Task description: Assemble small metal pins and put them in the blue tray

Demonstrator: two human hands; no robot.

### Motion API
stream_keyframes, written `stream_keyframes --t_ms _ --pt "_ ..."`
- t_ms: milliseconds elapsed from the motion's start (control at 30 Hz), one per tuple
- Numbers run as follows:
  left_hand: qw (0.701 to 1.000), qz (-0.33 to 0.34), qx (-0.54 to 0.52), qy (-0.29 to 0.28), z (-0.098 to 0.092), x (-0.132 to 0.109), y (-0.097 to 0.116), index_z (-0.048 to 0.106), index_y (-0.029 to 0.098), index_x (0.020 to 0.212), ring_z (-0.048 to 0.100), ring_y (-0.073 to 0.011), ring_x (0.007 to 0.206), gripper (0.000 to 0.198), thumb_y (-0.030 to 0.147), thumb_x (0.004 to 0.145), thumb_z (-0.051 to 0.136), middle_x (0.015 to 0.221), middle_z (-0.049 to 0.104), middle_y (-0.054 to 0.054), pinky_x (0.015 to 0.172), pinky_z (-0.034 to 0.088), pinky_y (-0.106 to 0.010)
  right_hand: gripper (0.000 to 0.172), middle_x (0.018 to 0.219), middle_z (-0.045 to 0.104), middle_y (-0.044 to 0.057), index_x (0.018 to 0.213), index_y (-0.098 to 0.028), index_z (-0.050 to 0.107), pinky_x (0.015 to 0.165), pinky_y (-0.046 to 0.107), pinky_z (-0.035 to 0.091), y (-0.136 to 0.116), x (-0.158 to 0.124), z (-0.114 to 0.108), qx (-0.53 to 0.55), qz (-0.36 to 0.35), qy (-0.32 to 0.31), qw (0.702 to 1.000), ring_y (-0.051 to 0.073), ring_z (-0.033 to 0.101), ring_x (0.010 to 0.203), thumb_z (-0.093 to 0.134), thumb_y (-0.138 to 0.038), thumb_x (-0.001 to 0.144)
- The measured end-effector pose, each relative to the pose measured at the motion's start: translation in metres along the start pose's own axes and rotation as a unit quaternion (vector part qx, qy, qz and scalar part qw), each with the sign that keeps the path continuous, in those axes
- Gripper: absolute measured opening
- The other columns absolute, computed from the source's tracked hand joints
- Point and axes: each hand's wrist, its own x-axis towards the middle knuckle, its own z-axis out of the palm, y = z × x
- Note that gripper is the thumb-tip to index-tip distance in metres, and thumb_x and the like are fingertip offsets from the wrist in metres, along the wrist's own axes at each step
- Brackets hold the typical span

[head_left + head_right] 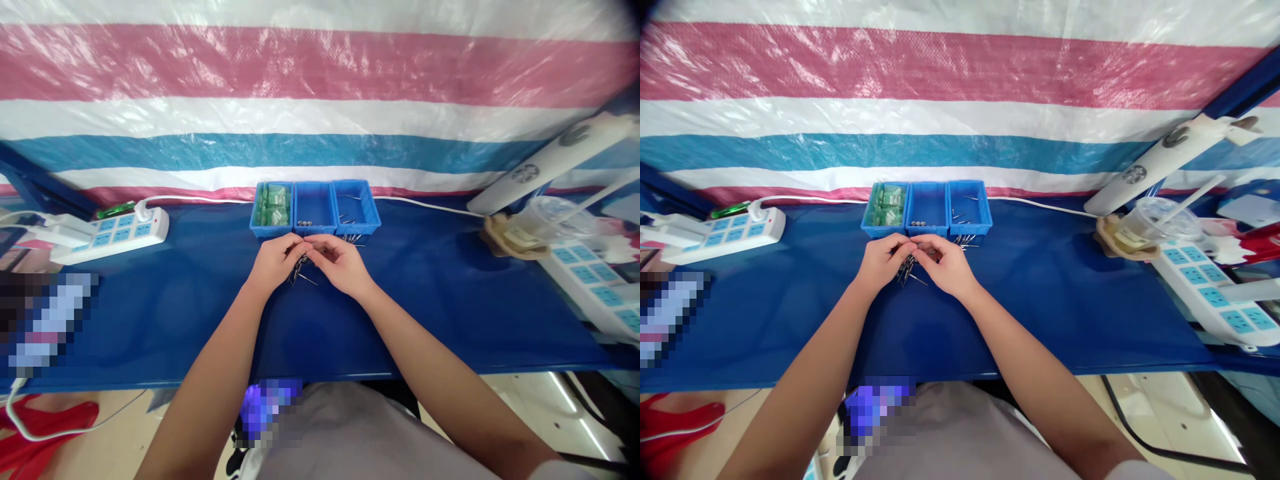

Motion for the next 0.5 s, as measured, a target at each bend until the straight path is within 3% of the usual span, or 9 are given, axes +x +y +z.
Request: stream_keyframes --t_ms 100,300,500 --pt "1.0 0.001 0.007 0.011 0.001 0.0 0.001 0.075 0.019 0.095 0.064 -0.0122 0.066 0.031 0.042 0.101 0.055 0.075 0.072 0.0 0.069 0.05 -0.022 0.025 0.1 0.076 0.005 0.109 -0.024 0.071 0.078 0.035 0.057 -0.003 0.002 -0.001 -0.038 -0.029 0.02 0.999 0.019 0.071 0.089 0.07 -0.039 0.09" --pt "0.998 -0.01 0.028 0.058 0.002 -0.002 0.002 0.074 0.019 0.099 0.065 -0.0122 0.068 0.03 0.04 0.102 0.053 0.082 0.074 -0.001 0.069 0.049 -0.022 0.019 0.095 0.076 0.005 0.099 -0.023 0.067 0.076 0.036 0.057 -0.012 0.019 -0.014 -0.09 -0.051 0.102 0.989 0.021 0.071 0.087 0.073 -0.036 0.086" --pt "0.994 -0.021 0.056 0.093 0.0 -0.002 0.0 0.074 0.019 0.093 0.063 -0.0131 0.066 0.033 0.042 0.102 0.052 0.076 0.072 -0.001 0.065 0.047 -0.023 0.017 0.098 0.077 0.006 0.103 -0.022 0.073 0.087 0.043 0.057 -0.031 0.047 -0.031 -0.221 -0.077 0.107 0.966 0.022 0.071 0.084 0.068 -0.022 0.087"
